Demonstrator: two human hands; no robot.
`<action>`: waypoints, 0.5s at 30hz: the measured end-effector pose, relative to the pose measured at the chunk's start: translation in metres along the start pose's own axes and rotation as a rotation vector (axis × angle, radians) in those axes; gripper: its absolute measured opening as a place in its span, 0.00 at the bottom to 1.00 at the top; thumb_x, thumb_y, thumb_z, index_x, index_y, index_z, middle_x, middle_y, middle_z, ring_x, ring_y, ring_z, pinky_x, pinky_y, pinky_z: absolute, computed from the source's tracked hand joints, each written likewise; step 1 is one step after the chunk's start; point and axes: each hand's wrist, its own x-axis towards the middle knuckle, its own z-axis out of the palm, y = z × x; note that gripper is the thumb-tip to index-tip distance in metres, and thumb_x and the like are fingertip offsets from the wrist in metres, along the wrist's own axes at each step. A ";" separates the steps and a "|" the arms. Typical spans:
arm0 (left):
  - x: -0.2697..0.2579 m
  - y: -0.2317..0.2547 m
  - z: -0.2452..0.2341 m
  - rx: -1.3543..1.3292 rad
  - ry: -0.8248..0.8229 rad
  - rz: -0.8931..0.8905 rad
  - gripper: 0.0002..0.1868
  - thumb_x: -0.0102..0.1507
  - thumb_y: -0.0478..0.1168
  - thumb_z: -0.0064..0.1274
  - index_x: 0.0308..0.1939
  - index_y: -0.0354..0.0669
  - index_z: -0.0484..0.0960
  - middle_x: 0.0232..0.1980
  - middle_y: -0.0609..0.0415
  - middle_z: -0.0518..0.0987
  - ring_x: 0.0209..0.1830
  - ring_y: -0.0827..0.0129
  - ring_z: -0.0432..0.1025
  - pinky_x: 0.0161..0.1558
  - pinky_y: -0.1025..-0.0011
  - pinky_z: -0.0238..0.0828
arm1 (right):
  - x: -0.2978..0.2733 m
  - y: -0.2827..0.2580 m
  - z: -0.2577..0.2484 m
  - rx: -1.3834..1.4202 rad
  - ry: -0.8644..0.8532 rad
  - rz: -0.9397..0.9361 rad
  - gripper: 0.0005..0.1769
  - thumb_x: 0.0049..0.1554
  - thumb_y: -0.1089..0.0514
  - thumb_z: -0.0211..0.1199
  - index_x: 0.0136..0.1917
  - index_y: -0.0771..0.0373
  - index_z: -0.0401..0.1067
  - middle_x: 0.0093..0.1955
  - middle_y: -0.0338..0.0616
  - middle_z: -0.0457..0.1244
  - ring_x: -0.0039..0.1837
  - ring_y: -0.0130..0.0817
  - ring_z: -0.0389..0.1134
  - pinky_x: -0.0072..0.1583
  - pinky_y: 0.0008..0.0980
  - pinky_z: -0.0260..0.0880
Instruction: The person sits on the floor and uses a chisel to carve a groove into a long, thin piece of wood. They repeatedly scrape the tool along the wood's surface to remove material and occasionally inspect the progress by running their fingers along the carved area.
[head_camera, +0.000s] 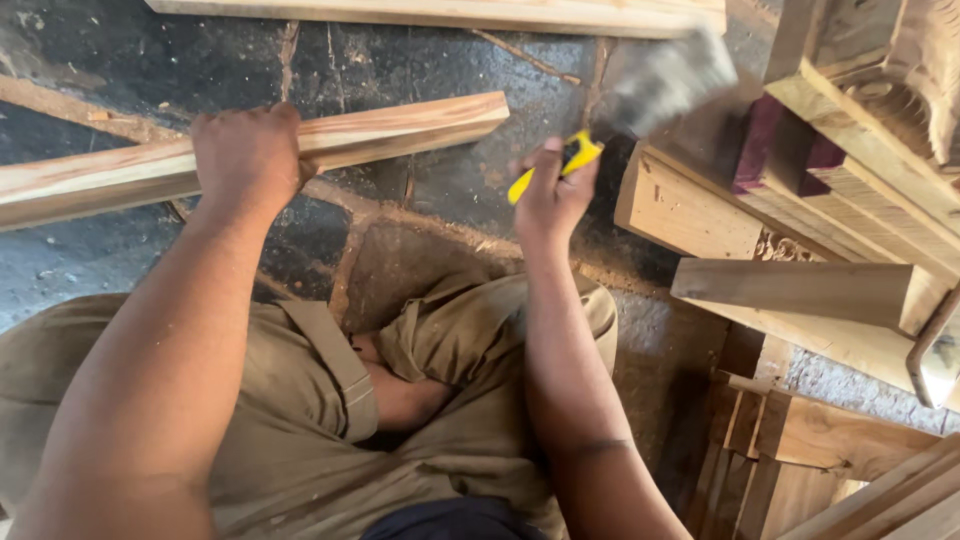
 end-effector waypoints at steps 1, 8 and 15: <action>0.000 -0.002 0.001 -0.007 0.004 0.008 0.26 0.58 0.63 0.69 0.43 0.48 0.83 0.37 0.55 0.85 0.39 0.60 0.80 0.48 0.55 0.70 | -0.001 0.004 -0.003 -0.013 0.008 -0.045 0.10 0.72 0.54 0.53 0.58 0.62 0.59 0.40 0.41 0.65 0.42 0.31 0.70 0.44 0.34 0.73; 0.003 0.005 -0.009 0.023 0.006 -0.004 0.26 0.54 0.62 0.70 0.43 0.49 0.83 0.33 0.55 0.84 0.36 0.61 0.79 0.44 0.58 0.70 | -0.002 -0.003 0.012 -0.698 -0.226 0.362 0.09 0.67 0.53 0.55 0.51 0.61 0.64 0.34 0.38 0.65 0.35 0.28 0.72 0.40 0.33 0.71; 0.002 0.003 -0.006 0.040 -0.133 -0.022 0.29 0.58 0.67 0.65 0.43 0.46 0.82 0.32 0.54 0.85 0.34 0.63 0.79 0.46 0.59 0.71 | -0.011 0.000 0.010 -0.093 0.041 0.010 0.14 0.68 0.52 0.55 0.57 0.65 0.61 0.42 0.44 0.67 0.42 0.31 0.72 0.44 0.33 0.73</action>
